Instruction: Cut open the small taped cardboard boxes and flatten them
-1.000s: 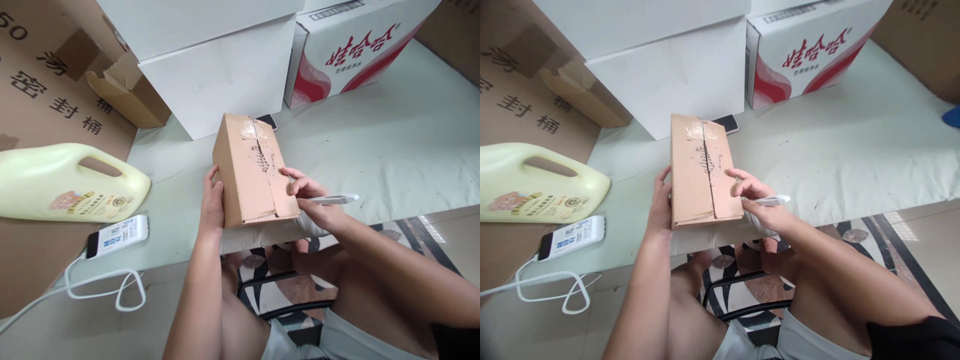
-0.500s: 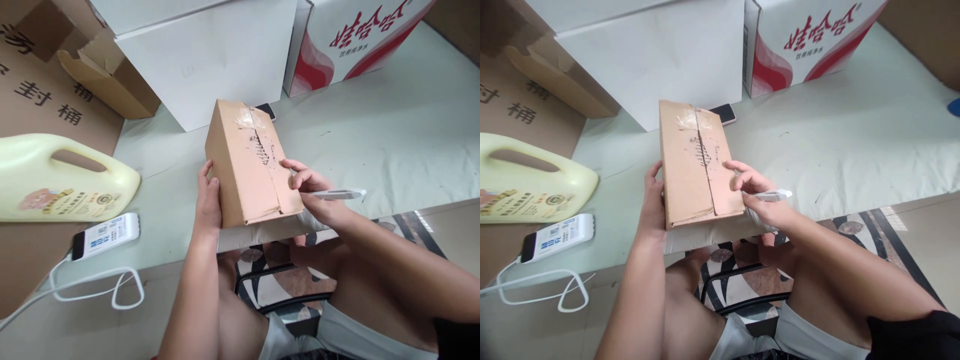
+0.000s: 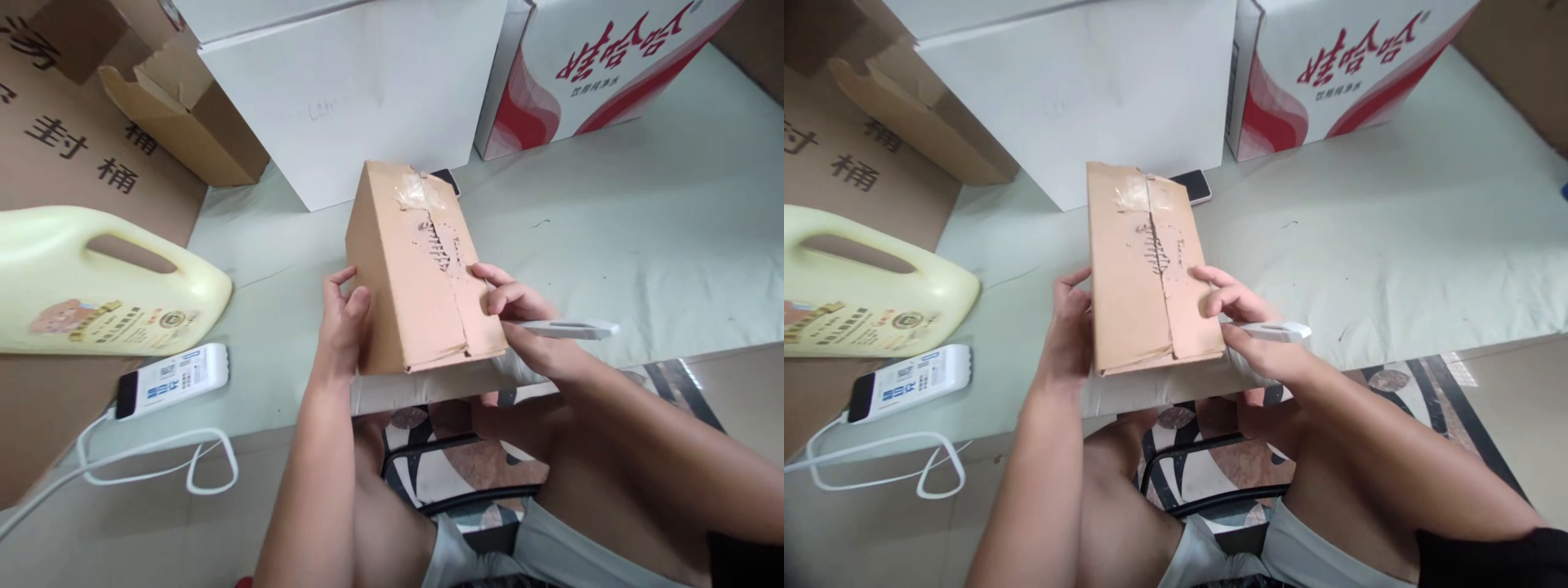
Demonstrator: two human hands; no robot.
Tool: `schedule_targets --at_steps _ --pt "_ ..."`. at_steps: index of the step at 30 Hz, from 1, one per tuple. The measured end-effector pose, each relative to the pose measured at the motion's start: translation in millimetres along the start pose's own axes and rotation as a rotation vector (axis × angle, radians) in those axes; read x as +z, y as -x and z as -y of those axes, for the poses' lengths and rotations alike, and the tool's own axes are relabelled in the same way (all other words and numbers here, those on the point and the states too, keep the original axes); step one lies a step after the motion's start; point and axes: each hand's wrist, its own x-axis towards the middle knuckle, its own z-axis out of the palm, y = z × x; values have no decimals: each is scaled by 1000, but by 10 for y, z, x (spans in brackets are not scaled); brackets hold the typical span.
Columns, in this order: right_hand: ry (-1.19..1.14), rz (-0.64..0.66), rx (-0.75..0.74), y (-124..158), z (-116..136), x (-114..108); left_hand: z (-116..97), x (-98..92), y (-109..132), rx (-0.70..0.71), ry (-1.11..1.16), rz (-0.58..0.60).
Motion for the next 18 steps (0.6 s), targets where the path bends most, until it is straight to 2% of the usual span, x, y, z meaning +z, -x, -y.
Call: schedule_targets --at_steps 3,6,9,11,14,16,18 --pt "46 36 -52 25 52 -6 -25 -36 -20 -92 9 15" --pt "73 59 -77 47 87 9 -95 -48 -25 -43 14 57" --pt "116 86 -97 66 88 49 -207 -60 14 4 38 190" --pt "168 105 -147 76 84 85 -271 -72 58 -33 67 283" --pt "251 146 -262 91 84 136 -293 -90 96 -111 99 348" --pt "290 161 -306 102 81 159 -261 -97 73 -40 115 333" --pt "303 156 -335 111 72 172 -220 -102 11 164 107 309"
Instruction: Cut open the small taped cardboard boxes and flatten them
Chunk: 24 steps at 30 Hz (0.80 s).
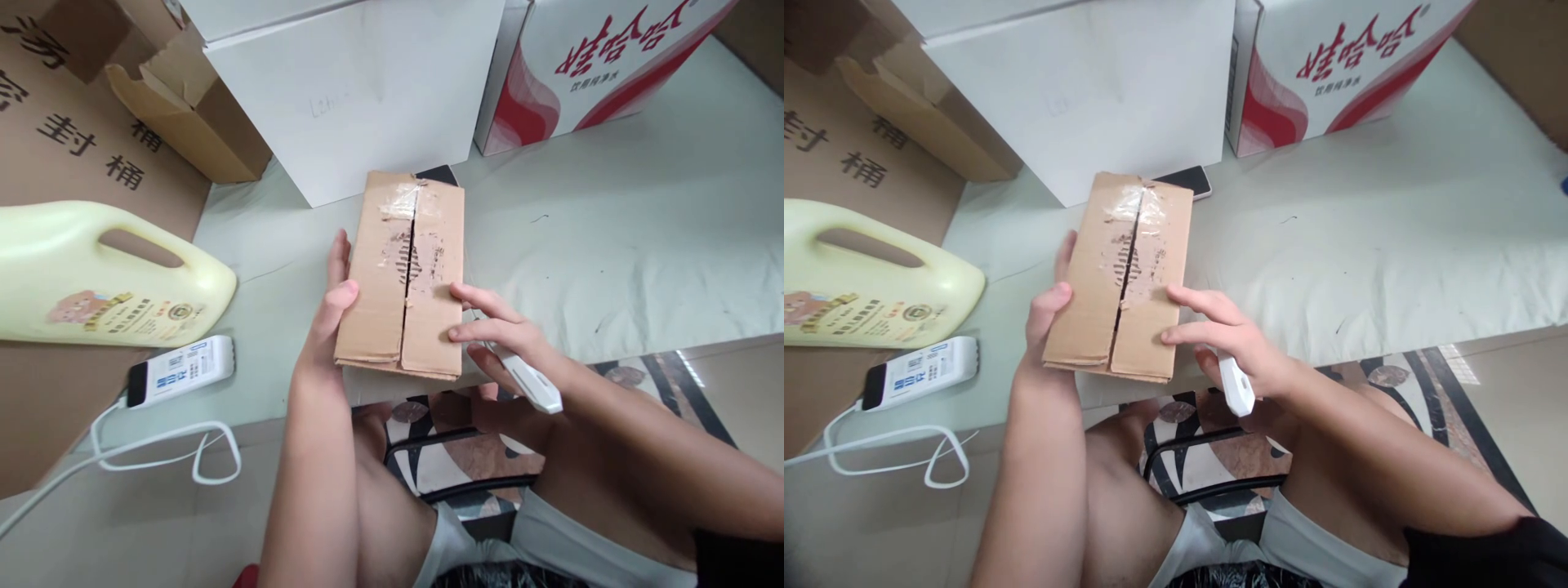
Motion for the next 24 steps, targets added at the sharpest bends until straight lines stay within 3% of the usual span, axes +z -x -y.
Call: schedule_targets --at_steps 2,5,7,9,11,17,20,24 --pt "-5 -30 -16 1 -10 2 39 -33 -63 198 -106 34" --pt "7 -136 13 -40 -31 -49 66 -63 -124 347 -294 59" --pt "23 -354 42 -107 -34 -131 83 -48 -124 422 -388 17" --pt "-7 -663 19 -193 3 -244 112 4 -96 491 -469 -41" --pt "-115 -824 -9 -278 104 -361 151 85 -57 544 -538 -90" --pt "-464 -396 182 -401 605 -455 231 278 9 592 -618 -154" --pt "-377 -219 280 -445 742 -404 234 278 0 606 -636 -161" --pt "-271 -92 421 -533 809 -381 238 277 -5 600 -657 -175"
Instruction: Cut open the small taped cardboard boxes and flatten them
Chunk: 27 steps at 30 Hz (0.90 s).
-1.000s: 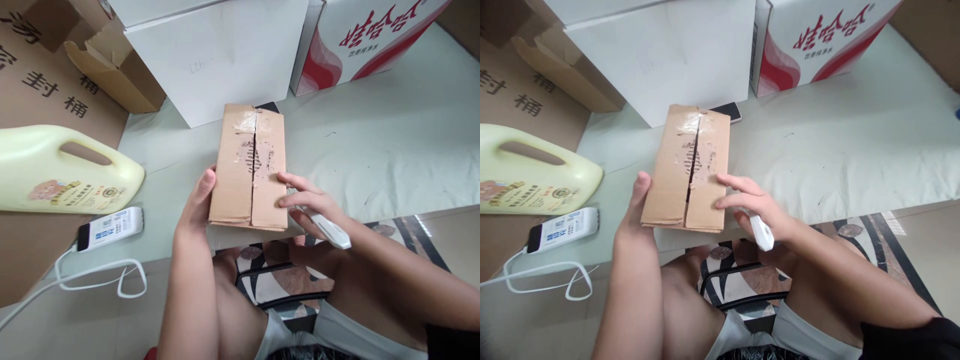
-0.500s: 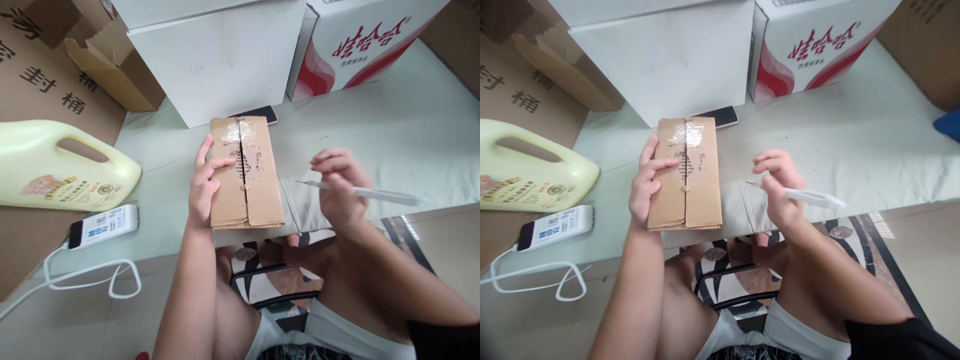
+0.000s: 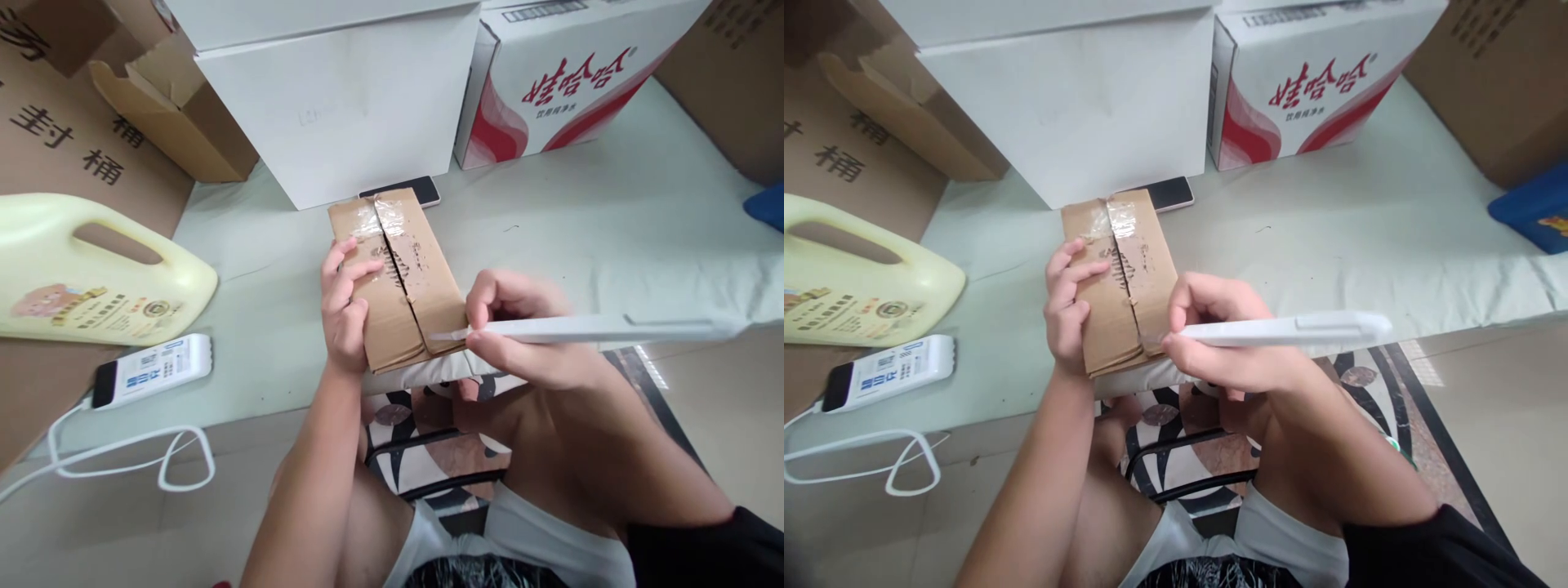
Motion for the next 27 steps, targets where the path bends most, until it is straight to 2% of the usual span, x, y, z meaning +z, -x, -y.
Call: schedule_targets --at_steps 3,5,10,14,21,27 --pt "24 119 115 -36 38 10 -8 22 6 1 17 -18" --pt "47 135 126 -43 36 25 -10 36 7 1 30 -22" --pt "101 19 32 -16 -33 90 -4 44 7 -1 26 -26" --pt "110 -21 -9 3 -53 99 -13 38 4 -8 24 -19" --pt "55 125 26 6 -54 76 -31 31 -6 -17 24 -22" --pt "155 143 -76 25 -37 40 -38 16 -20 -26 17 -15"
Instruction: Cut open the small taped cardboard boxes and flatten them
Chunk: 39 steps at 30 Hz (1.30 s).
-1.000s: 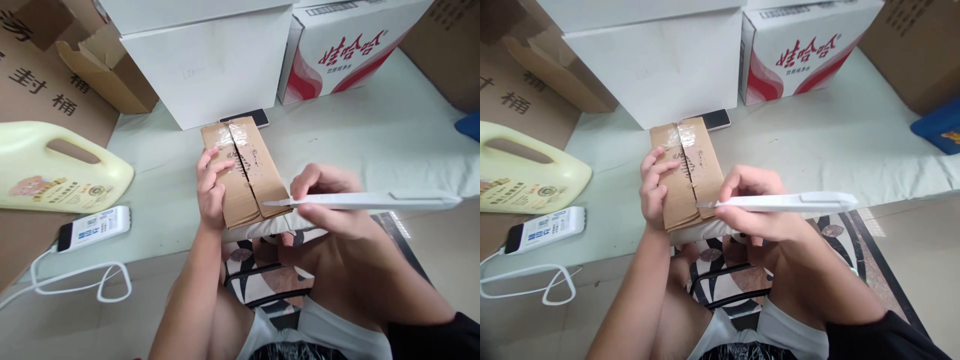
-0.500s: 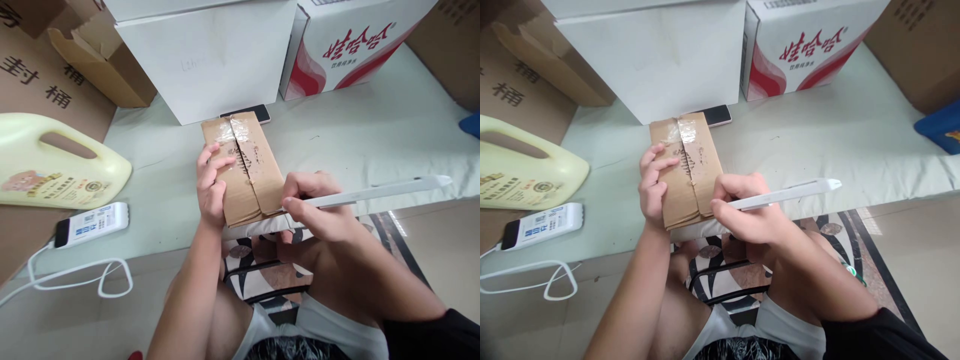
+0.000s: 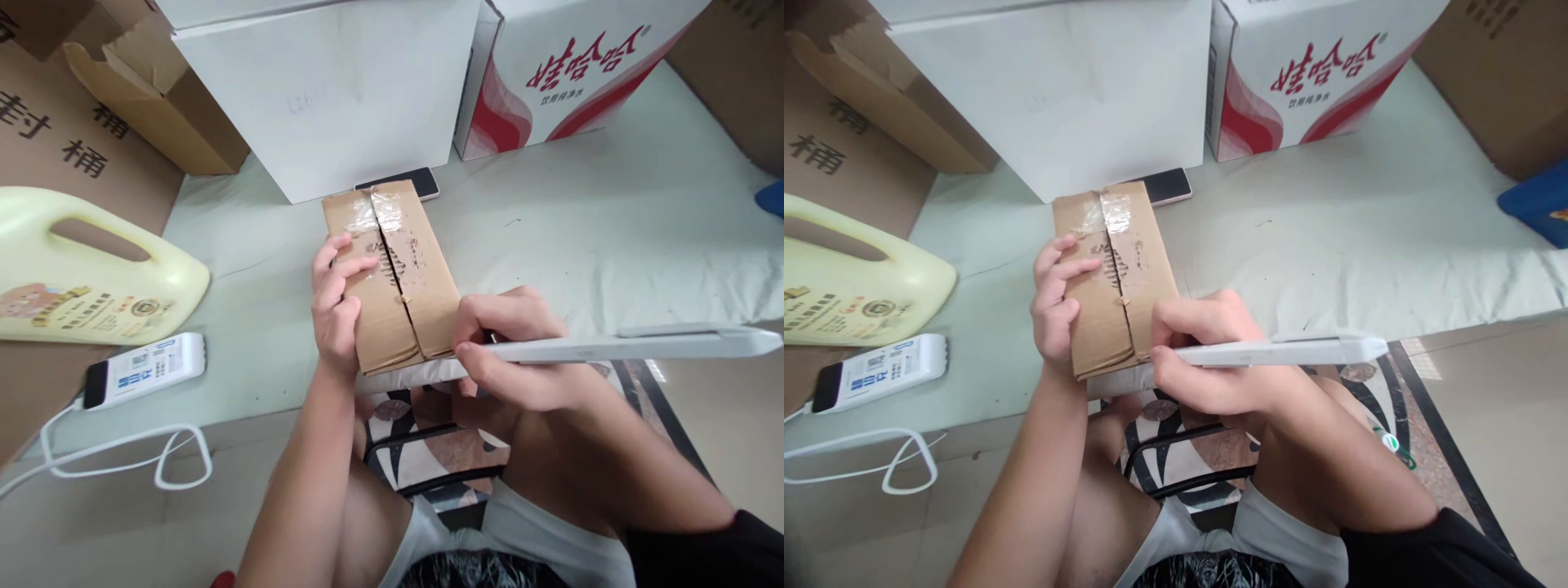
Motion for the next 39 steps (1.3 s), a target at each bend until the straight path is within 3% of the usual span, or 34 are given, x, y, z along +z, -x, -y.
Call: schedule_targets --at_steps 13,21,31,39 --pt "17 28 -10 3 11 -1 -22 -5 -3 -33 6 16" --pt "41 38 45 10 35 -124 -4 -32 -12 12 -21 37" --pt "111 -122 36 59 15 -237 22 -12 -21 -19 -11 21" --pt "106 -163 29 92 -38 -279 44 8 -24 14 -4 -4"
